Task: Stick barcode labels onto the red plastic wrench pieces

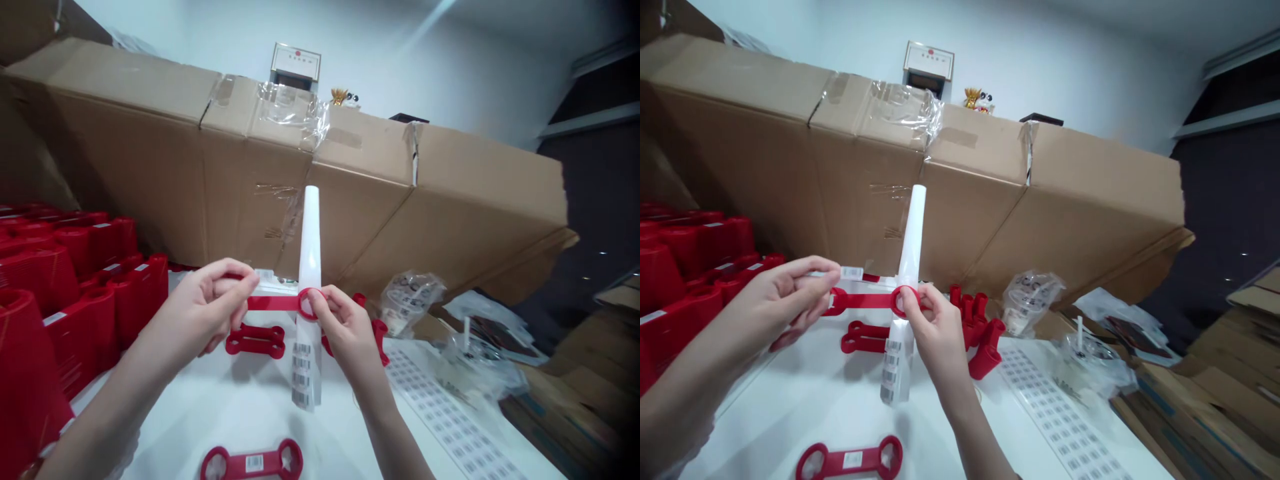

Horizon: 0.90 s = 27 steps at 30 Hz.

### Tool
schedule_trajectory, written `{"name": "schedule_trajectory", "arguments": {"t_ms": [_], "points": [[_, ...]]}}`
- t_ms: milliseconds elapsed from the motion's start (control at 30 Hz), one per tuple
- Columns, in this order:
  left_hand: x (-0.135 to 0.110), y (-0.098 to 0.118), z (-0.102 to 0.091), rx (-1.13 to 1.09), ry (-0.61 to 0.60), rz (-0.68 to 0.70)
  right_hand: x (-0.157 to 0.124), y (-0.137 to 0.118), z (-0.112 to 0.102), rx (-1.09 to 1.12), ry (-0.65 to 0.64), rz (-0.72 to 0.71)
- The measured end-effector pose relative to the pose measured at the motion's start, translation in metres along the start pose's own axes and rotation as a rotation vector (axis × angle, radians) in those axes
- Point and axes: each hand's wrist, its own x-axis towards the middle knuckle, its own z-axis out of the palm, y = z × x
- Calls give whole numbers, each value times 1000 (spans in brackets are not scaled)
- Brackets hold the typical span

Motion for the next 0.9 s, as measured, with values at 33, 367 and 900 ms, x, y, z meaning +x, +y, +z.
{"name": "schedule_trajectory", "arguments": {"t_ms": [33, 367, 900], "points": [[-3, 4, 2, 4, -25, -37, -2, -2, 0, 13, 16, -13], [-13, 9, 18, 86, 51, -61, -16, -18, 2, 116, 91, -70], [-17, 5, 27, 49, 98, 3, -24, -27, 3, 132, 102, -122]]}}
